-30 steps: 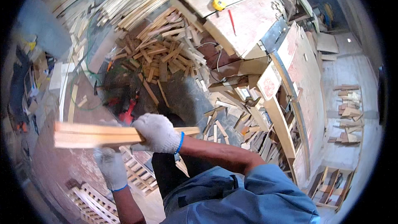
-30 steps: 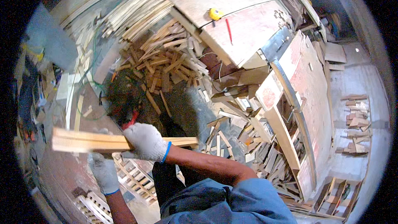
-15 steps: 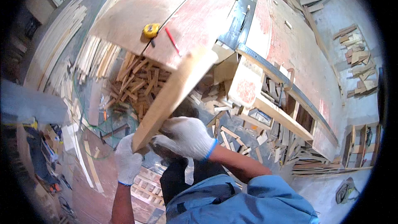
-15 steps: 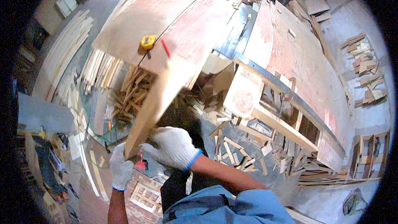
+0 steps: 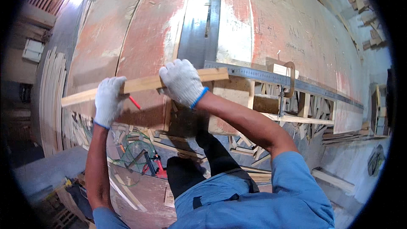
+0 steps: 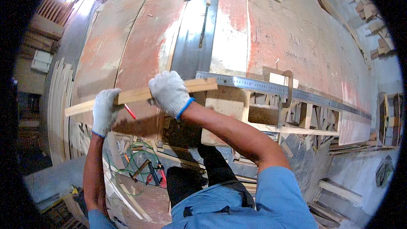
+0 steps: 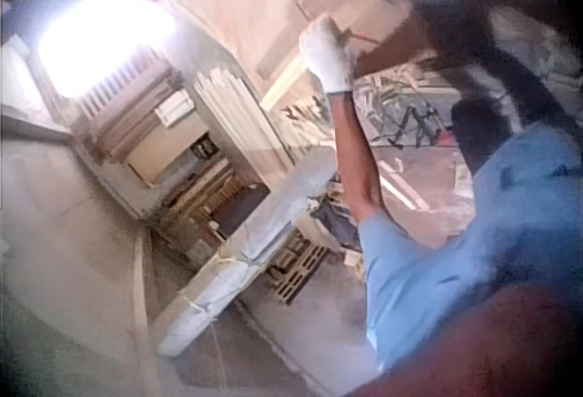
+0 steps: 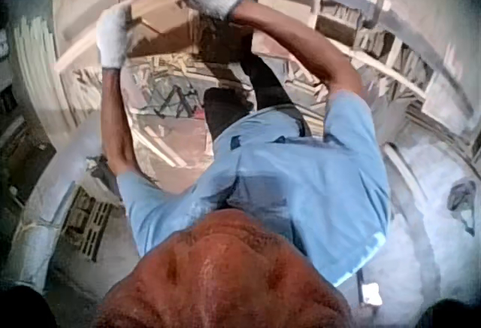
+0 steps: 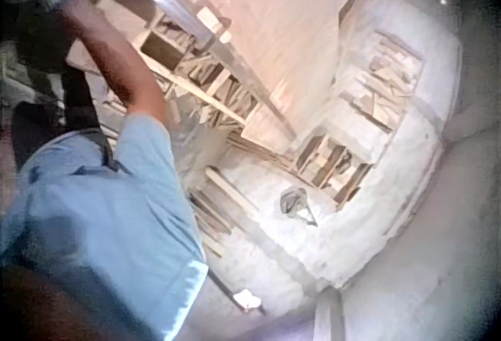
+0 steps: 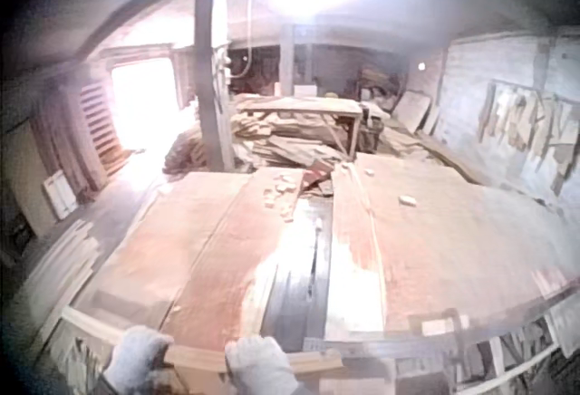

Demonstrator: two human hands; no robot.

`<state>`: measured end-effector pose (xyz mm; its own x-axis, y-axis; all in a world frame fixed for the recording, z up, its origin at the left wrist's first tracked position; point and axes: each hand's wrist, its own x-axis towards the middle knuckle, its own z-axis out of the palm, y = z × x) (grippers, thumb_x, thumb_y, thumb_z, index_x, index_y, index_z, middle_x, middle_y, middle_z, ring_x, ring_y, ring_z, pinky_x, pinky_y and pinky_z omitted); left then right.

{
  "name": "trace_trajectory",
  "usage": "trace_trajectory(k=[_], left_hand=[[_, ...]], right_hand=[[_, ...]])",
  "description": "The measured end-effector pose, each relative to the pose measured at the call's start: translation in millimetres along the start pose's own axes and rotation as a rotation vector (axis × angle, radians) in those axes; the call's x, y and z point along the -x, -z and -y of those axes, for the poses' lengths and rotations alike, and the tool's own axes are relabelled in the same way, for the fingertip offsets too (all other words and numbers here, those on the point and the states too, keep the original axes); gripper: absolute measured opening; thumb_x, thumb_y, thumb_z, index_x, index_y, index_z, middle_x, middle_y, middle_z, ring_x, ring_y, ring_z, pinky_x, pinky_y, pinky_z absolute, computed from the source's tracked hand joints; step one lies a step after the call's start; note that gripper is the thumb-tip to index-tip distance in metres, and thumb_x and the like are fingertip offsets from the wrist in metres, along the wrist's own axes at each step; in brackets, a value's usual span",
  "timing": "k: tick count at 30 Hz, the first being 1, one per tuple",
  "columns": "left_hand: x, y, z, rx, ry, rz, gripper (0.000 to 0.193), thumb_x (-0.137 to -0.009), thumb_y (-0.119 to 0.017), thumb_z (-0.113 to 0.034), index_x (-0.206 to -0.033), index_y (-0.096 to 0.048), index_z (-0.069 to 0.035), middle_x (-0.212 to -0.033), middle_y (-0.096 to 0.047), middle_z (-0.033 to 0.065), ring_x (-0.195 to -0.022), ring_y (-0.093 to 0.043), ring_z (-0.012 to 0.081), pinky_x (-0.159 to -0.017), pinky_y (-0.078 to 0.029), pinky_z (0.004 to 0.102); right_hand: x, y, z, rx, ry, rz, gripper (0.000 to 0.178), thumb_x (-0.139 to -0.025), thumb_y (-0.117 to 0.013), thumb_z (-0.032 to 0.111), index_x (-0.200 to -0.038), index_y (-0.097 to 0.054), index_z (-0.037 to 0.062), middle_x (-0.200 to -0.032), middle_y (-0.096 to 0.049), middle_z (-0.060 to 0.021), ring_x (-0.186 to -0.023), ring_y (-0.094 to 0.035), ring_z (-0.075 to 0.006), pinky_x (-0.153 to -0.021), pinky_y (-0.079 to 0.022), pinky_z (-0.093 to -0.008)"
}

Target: The person assembles a wooden frame by placing slats into a grid structure and securing them with a pneumatic nail gun. They also use a hammer to adjust the wood pieces and ensure a tight fit.

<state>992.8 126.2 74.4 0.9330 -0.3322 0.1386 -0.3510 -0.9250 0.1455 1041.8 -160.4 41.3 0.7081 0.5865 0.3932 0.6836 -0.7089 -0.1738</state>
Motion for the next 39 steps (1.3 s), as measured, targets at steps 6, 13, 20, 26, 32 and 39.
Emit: trace_trajectory(k=[6,13,20,26,32,39], left_hand=[[-96,-32,37,0.005,0.047,0.097,0.053,-0.073,-0.084,-0.01,-0.122,-0.066,-0.011,-0.105,-0.069,0.0135,-0.103,-0.064,0.0371,-0.091,-0.051,0.0468],[-156,-65,80,-0.064,-0.066,0.194,0.049,-0.073,-0.082,-0.008,-0.12,-0.068,-0.01,-0.106,-0.07,0.0126,-0.105,-0.065,0.037,-0.093,-0.052,0.0464],[-182,-62,40,0.11,-0.162,0.318,0.065,-0.077,-0.083,-0.008,-0.137,-0.058,-0.01,-0.128,-0.065,0.0148,-0.122,-0.06,0.0375,-0.104,-0.048,0.0471],[-159,-118,64,0.093,-0.192,0.132,0.062,-0.08,-0.082,-0.015,-0.137,-0.059,-0.01,-0.125,-0.065,0.0155,-0.12,-0.059,0.0373,-0.105,-0.045,0.048],[-165,-113,56,0.027,-0.256,0.125,0.058,-0.086,-0.078,-0.015,-0.139,-0.057,-0.007,-0.129,-0.064,0.0166,-0.122,-0.058,0.0381,-0.107,-0.044,0.0481],[-157,-113,64,-0.055,-0.296,0.109,0.055,-0.09,-0.074,-0.017,-0.14,-0.056,-0.005,-0.132,-0.063,0.0172,-0.124,-0.058,0.0384,-0.108,-0.044,0.0482]], right_hand=[[-55,-34,-51,-0.056,-0.156,0.165,0.035,-0.076,-0.08,0.046,-0.083,-0.074,0.0117,-0.083,-0.071,-0.0111,-0.085,-0.07,-0.0293,-0.07,-0.052,-0.0442],[-82,-78,-82,-0.028,-0.217,0.231,0.041,-0.078,-0.079,0.052,-0.088,-0.079,0.0126,-0.087,-0.075,-0.0099,-0.09,-0.072,-0.0287,-0.073,-0.055,-0.045],[-83,-79,-93,-0.063,-0.251,0.257,0.035,-0.08,-0.077,0.045,-0.089,-0.08,0.0116,-0.09,-0.076,-0.0096,-0.091,-0.073,-0.0285,-0.074,-0.056,-0.0438],[-67,-73,-51,-0.111,-0.398,0.028,0.019,-0.082,-0.068,0.03,-0.085,-0.069,0.0109,-0.086,-0.066,-0.0113,-0.083,-0.064,-0.0287,-0.072,-0.046,-0.0431],[128,-36,99,-0.69,-0.58,0.048,0.011,-0.087,-0.063,0.017,-0.088,-0.072,0.0102,-0.085,-0.066,-0.008,-0.083,-0.066,-0.0278,-0.075,-0.053,-0.0414],[302,-146,119,-1.903,-2.197,-1.193,0.024,-0.099,-0.054,0.03,-0.101,-0.067,0.0094,-0.097,-0.068,-0.0081,-0.098,-0.066,-0.0317,-0.082,-0.053,-0.0497]])
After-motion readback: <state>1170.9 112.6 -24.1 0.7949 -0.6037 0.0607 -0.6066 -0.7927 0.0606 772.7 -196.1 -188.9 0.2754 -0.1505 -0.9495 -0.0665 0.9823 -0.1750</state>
